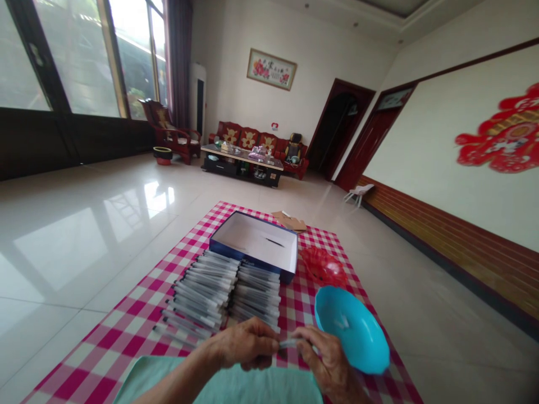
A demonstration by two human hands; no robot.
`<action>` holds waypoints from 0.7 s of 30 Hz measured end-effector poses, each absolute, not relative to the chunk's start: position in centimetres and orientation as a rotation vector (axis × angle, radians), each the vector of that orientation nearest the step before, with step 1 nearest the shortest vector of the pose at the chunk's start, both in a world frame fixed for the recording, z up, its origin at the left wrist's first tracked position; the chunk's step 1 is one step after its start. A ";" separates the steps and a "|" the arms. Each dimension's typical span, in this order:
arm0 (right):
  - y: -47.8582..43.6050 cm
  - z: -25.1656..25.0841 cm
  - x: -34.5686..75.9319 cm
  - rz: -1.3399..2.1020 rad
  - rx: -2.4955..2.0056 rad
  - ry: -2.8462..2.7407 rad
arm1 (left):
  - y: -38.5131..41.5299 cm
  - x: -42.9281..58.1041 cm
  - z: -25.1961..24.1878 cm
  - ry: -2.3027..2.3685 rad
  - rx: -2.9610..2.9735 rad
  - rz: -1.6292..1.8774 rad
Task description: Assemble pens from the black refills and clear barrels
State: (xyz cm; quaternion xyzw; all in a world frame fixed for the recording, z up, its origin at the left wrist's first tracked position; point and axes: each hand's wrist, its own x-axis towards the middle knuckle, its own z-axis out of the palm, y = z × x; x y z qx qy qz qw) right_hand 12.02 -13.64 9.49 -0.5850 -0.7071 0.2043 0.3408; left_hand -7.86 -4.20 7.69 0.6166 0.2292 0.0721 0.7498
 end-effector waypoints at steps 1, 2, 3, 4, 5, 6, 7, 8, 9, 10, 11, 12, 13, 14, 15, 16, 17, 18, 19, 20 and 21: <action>-13.6 9.3 11.8 0.526 -1.533 -1.811 | -4.3 -7.8 7.6 0.502 1.373 0.187; -13.5 9.2 11.6 0.529 -1.547 -1.775 | -4.4 -7.7 7.5 0.505 1.413 0.228; -13.4 9.0 11.4 0.540 -1.568 -1.727 | -4.5 -7.5 7.4 0.508 1.468 0.276; -13.4 8.7 11.3 0.564 -1.596 -1.666 | -4.6 -7.4 7.4 0.511 1.536 0.332; -13.3 8.5 11.1 0.602 -1.629 -1.599 | -4.8 -7.2 7.3 0.511 1.618 0.394; -13.3 8.2 11.0 0.653 -1.658 -1.532 | -4.9 -7.1 7.3 0.510 1.708 0.458; -13.3 8.0 11.0 0.711 -1.677 -1.473 | -5.1 -7.0 7.3 0.511 1.798 0.516; -13.3 7.8 11.0 0.773 -1.684 -1.430 | -5.3 -7.0 7.3 0.512 1.887 0.560; -13.3 7.6 11.0 0.828 -1.678 -1.404 | -5.4 -7.0 7.3 0.514 1.971 0.595; -13.3 7.5 11.0 0.872 -1.666 -1.390 | -5.5 -7.1 7.2 0.518 2.049 0.619; -13.3 7.4 11.0 0.900 -1.652 -1.381 | -5.6 -7.1 7.1 0.527 2.121 0.635; -13.2 7.3 11.0 0.917 -1.641 -1.373 | -5.7 -7.2 6.9 0.542 2.192 0.646; -13.2 7.3 10.9 0.929 -1.635 -1.361 | -5.8 -7.3 6.7 0.558 2.267 0.652; -13.2 7.2 10.9 0.939 -1.632 -1.345 | -5.9 -7.4 6.4 0.578 2.344 0.657; -13.2 7.2 10.8 0.947 -1.633 -1.328 | -5.9 -7.4 6.1 0.600 2.420 0.654; -13.2 7.1 10.7 0.953 -1.636 -1.311 | -5.9 -7.4 5.9 0.620 2.488 0.639; -13.1 7.0 10.6 0.957 -1.638 -1.295 | -6.0 -7.4 5.6 0.643 2.544 0.614; -13.1 6.8 10.5 0.965 -1.639 -1.281 | -6.0 -7.4 5.3 0.663 2.589 0.583; -13.0 6.6 10.4 0.974 -1.638 -1.268 | -6.1 -7.3 5.1 0.678 2.626 0.550; -13.0 6.4 10.3 0.983 -1.636 -1.254 | -6.1 -7.2 4.9 0.690 2.658 0.520; -12.9 6.2 10.3 0.991 -1.633 -1.237 | -6.2 -7.1 4.8 0.696 2.688 0.493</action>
